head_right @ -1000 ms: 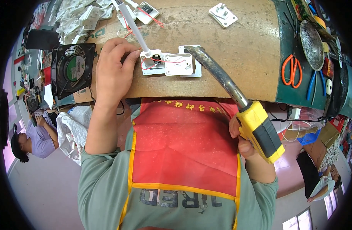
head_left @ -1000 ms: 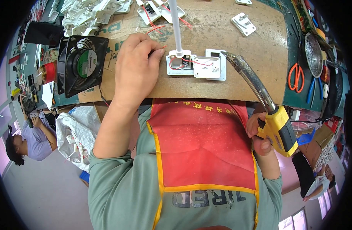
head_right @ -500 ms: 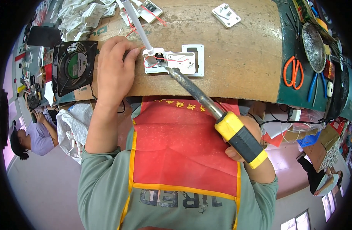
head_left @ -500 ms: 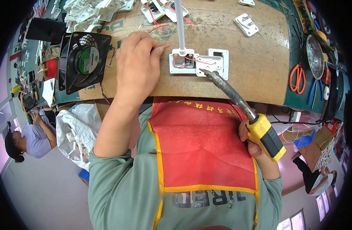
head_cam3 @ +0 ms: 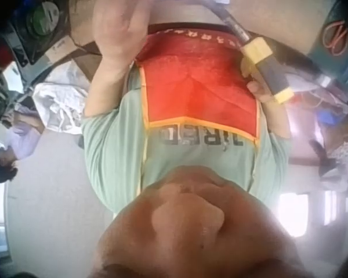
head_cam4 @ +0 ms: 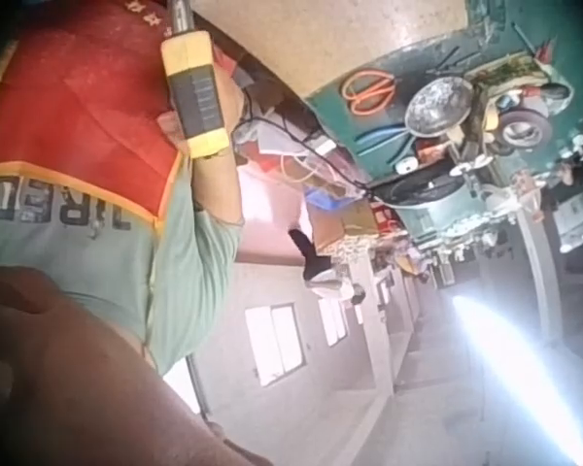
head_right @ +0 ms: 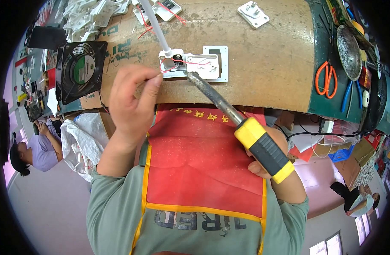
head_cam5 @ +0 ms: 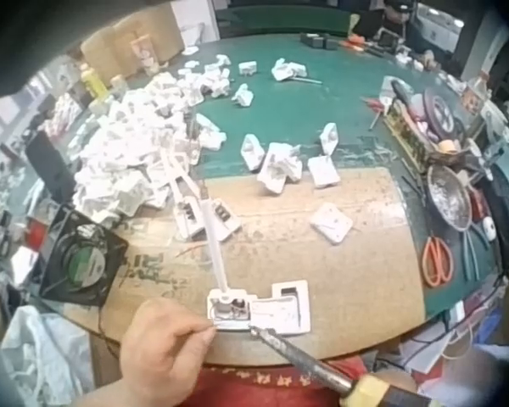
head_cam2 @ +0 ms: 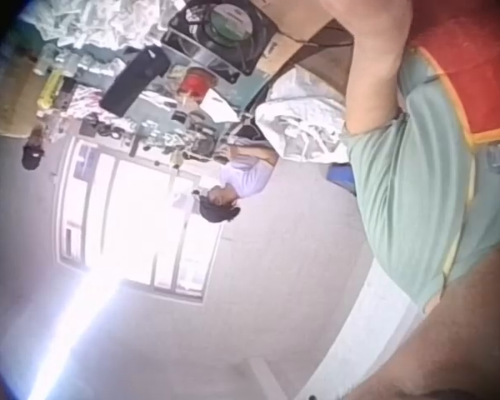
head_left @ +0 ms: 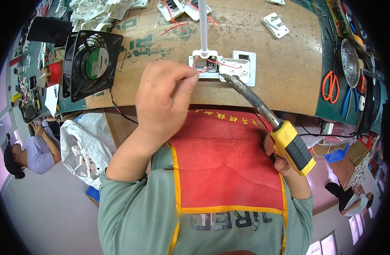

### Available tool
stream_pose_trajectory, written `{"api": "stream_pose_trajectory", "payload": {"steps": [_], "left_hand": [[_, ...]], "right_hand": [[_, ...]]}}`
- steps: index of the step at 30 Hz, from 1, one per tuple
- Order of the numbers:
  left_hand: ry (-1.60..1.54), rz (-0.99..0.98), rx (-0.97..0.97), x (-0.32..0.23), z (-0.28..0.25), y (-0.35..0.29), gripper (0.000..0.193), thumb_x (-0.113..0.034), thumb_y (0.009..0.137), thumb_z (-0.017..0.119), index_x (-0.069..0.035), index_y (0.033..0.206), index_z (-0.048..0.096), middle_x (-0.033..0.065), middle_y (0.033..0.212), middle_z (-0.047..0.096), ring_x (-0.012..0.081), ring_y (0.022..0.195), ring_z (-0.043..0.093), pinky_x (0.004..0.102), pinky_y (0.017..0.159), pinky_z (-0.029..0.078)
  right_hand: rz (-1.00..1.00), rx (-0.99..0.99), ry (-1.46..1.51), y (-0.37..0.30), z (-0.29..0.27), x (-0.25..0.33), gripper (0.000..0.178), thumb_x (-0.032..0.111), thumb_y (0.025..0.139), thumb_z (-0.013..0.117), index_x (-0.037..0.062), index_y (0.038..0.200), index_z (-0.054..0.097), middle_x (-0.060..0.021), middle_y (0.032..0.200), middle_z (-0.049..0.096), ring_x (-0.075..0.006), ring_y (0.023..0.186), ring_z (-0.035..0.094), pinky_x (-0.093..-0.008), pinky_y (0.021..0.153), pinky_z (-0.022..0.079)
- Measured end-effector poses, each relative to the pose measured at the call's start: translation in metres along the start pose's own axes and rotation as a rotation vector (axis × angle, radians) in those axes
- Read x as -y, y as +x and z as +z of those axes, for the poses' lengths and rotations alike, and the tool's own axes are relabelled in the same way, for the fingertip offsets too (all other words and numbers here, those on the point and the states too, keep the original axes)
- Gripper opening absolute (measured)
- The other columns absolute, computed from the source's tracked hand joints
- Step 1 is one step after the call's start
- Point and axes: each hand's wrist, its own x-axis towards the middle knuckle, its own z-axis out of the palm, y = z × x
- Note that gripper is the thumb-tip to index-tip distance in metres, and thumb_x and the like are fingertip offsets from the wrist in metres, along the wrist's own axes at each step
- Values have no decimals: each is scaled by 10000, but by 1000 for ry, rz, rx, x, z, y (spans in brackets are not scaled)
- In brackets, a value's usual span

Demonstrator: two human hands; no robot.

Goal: Soldering electronic wires and components onto small circuit boards/housings at an industrial workbench.

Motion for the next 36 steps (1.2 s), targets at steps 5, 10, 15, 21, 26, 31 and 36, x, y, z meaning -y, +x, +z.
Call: {"api": "stream_pose_trajectory", "payload": {"steps": [5,10,15,21,26,31,36], "left_hand": [[75,69,-111,-3,22,-8,143,-7,784,763,-41,896,681,134,1130,615,249,925,604,343,780,502],[64,109,-148,4,32,-7,164,-1,751,772,-38,880,677,152,1208,601,269,995,613,363,840,524],[66,164,-165,6,35,-4,190,44,718,731,-48,856,637,135,1168,603,276,939,624,343,760,528],[43,169,-170,4,35,-2,182,51,721,722,-38,847,626,136,1146,604,264,881,641,327,718,546],[37,171,-172,5,35,-2,175,53,724,716,-33,846,625,136,1140,603,266,879,639,328,721,543],[41,167,-158,4,34,-1,169,51,723,713,-30,842,625,135,1133,605,270,889,635,335,731,540],[43,164,-148,3,32,0,168,51,720,711,-28,839,624,136,1127,605,272,892,635,339,736,541]], "right_hand": [[-116,-139,86,13,20,11,343,351,855,762,43,837,614,-41,723,578,-182,595,546,-293,562,442],[-10,-128,24,21,24,19,374,395,857,750,60,787,600,-46,722,576,-185,603,535,-304,548,420],[5,-158,-5,24,27,21,403,425,862,735,65,761,585,-36,682,557,-185,591,536,-305,549,422],[0,-158,-14,25,28,19,427,446,871,717,74,723,569,-30,637,538,-188,563,526,-311,535,414],[-4,-143,-43,28,27,18,434,443,884,704,77,700,562,-28,612,526,-195,554,519,-317,528,404],[0,-141,-152,27,25,17,423,442,883,703,86,702,564,-17,622,536,-211,549,514,-327,527,395],[-6,-145,-103,24,25,14,416,438,879,704,89,702,565,-15,619,539,-211,541,510,-331,529,397]]}}
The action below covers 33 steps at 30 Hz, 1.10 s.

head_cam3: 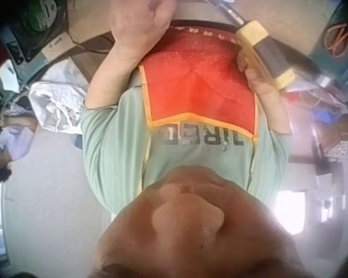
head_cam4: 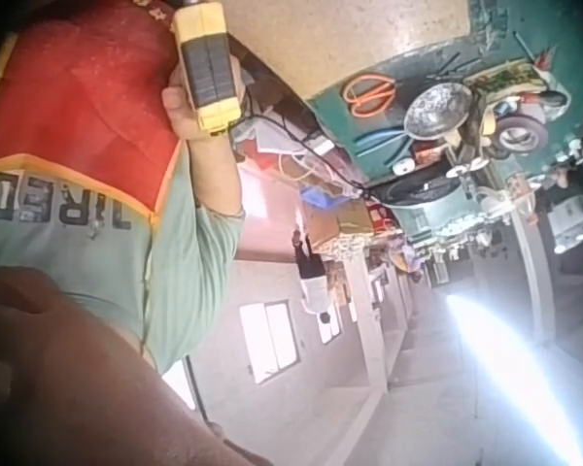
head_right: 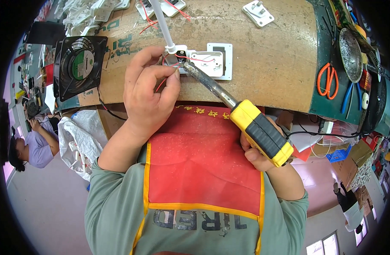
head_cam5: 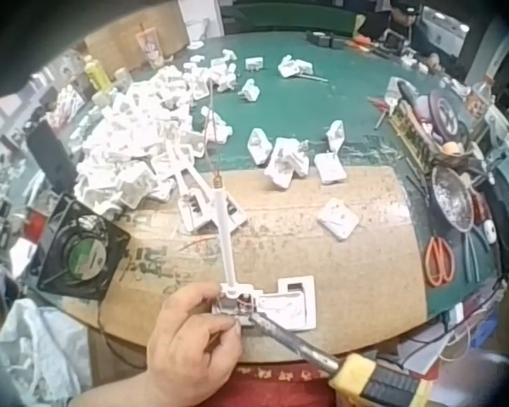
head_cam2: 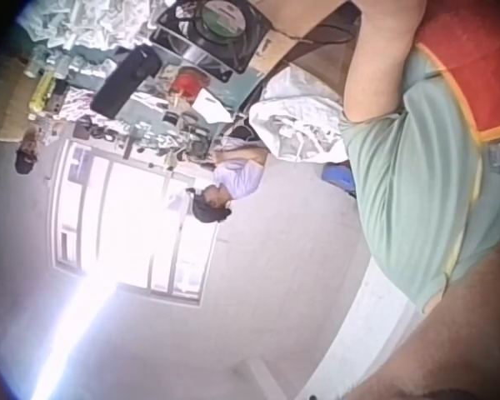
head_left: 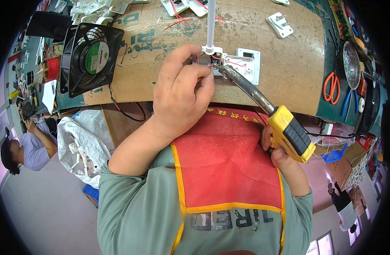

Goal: Soldering electronic wires and components onto small circuit boards/housings at an industrial workbench.

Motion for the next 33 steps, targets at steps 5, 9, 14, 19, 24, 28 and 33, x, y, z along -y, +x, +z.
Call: {"api": "stream_pose_trajectory", "payload": {"steps": [5,9,14,19,24,28,33], "left_hand": [[-3,3,7,0,0,0,165,51,720,711,-24,836,620,140,1128,604,276,895,637,343,739,542],[2,5,10,0,-1,1,164,52,721,710,-23,835,619,141,1128,603,278,898,639,342,740,542],[2,5,9,0,0,1,169,51,718,712,-23,837,618,141,1134,602,278,904,641,345,746,544],[7,3,15,0,-1,1,170,50,716,713,-27,838,621,142,1138,603,277,905,644,344,747,547],[-9,-76,66,-6,-4,-1,158,31,741,740,-8,868,655,162,1179,612,288,1000,649,353,870,552],[-5,-94,69,-7,-4,-1,159,31,741,739,-8,871,656,161,1185,611,287,1007,651,352,876,554],[-1,-93,70,-7,-4,-1,159,26,741,741,-11,871,657,158,1193,610,285,1008,652,353,876,554]], "right_hand": [[-14,-52,75,2,4,5,428,444,877,701,80,697,565,-19,606,532,-201,539,514,-326,532,403],[10,-18,84,-2,1,2,422,444,871,706,71,728,572,-26,622,542,-191,545,523,-314,531,410],[1,-28,126,-4,2,-1,414,441,868,714,68,751,577,-34,649,556,-189,553,527,-306,531,416],[22,-35,159,-12,-3,-4,379,395,859,742,48,809,599,-32,684,567,-175,575,528,-296,551,428],[-56,-4,233,-9,-3,-3,362,368,856,749,34,858,610,-47,727,579,-167,601,534,-290,557,427],[-53,-16,238,-9,-2,0,343,345,858,743,29,882,612,-52,736,581,-174,602,534,-293,559,430],[-101,18,283,-9,-4,-4,338,333,862,741,24,903,611,-57,739,580,-178,599,533,-296,560,432]]}}
